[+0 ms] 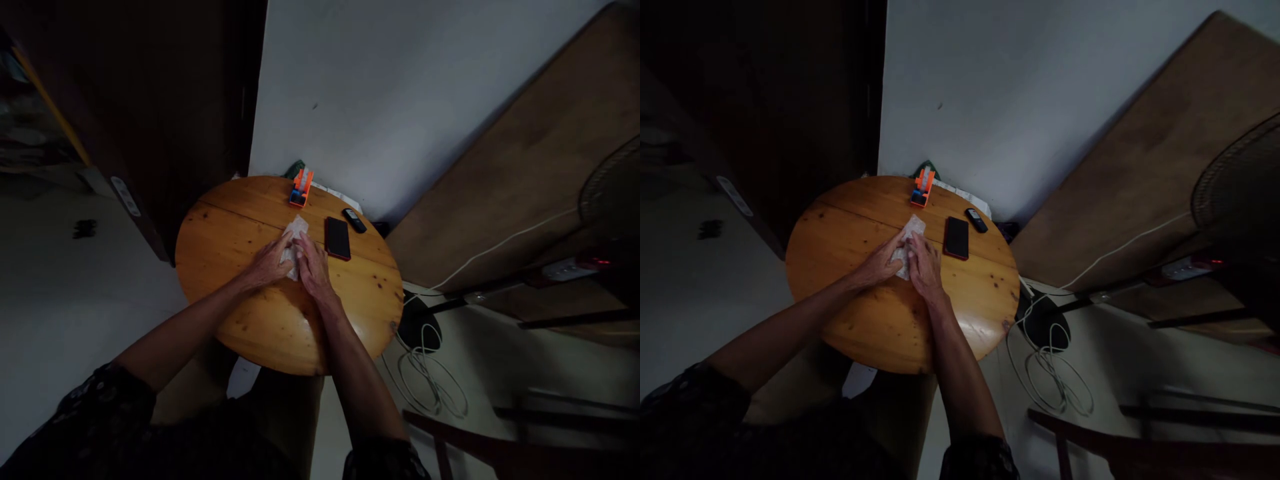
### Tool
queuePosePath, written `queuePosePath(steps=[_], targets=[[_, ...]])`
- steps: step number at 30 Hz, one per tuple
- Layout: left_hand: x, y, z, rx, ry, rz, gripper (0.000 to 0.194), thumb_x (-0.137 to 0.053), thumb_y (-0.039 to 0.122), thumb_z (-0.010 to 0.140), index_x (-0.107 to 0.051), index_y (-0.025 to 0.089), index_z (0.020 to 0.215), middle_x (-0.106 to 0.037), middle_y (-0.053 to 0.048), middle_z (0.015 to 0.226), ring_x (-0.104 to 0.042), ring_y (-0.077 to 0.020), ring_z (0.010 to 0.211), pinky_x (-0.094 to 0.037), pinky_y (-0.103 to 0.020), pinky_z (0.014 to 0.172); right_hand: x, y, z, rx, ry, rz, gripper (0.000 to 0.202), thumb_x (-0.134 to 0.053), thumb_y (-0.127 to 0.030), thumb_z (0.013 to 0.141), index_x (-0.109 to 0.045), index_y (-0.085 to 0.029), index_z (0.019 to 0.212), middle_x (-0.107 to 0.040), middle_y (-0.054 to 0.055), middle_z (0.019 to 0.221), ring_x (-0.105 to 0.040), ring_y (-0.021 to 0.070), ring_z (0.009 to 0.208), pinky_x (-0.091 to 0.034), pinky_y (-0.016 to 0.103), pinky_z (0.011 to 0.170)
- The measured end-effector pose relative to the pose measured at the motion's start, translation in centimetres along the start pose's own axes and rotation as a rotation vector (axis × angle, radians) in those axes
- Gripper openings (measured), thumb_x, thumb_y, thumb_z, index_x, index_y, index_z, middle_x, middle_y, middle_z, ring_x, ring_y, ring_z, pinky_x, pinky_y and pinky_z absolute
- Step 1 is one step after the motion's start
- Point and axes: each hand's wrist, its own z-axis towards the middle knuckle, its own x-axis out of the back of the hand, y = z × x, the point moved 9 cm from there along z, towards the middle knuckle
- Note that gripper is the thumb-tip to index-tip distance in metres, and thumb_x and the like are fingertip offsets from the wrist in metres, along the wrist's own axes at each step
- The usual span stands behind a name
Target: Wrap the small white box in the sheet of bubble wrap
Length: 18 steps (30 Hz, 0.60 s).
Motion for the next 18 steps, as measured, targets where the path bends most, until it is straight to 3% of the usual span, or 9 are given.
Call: queuePosePath(steps=[6,14,18], targets=[[0.46,0.75,-0.36,0.039,0.014,0.119,0.080,-0.052,0.018,0.077,-0.038,0.018,0.155,-0.060,-0.011,0.143,-0.054,-0.0293,0.131,-0.040,-0.047,0.115,-0.03,0.08,0.12,-0.021,-0.044,-0.039,0.054,-0.035,-0.030,0.101,-0.037,-0.025,0.154,-0.062,0.010,0.140,-0.048,0.0275,0.137,-0.039,0.050,0.110],[0.09,0.44,-0.22,0.072,-0.035,0.107,0.078,-0.051,0.020,0.078,-0.036,0.016,0.155,-0.061,-0.012,0.140,-0.056,-0.0286,0.127,-0.042,-0.045,0.112,-0.70,0.26,0.08,-0.030,-0.082,-0.031,0.052,-0.035,-0.032,0.102,-0.038,-0.023,0.153,-0.064,0.010,0.139,-0.049,0.0273,0.135,-0.038,0.049,0.109],[0.64,0.86,-0.31,0.023,0.039,0.191,0.077,-0.052,0.020,0.075,-0.042,0.013,0.151,-0.059,-0.015,0.142,-0.054,-0.0298,0.127,-0.041,-0.045,0.111,-0.92,0.80,0.06,-0.060,-0.083,-0.007,0.051,-0.037,-0.032,0.102,-0.040,-0.023,0.152,-0.065,0.010,0.138,-0.049,0.0277,0.135,-0.037,0.050,0.110]])
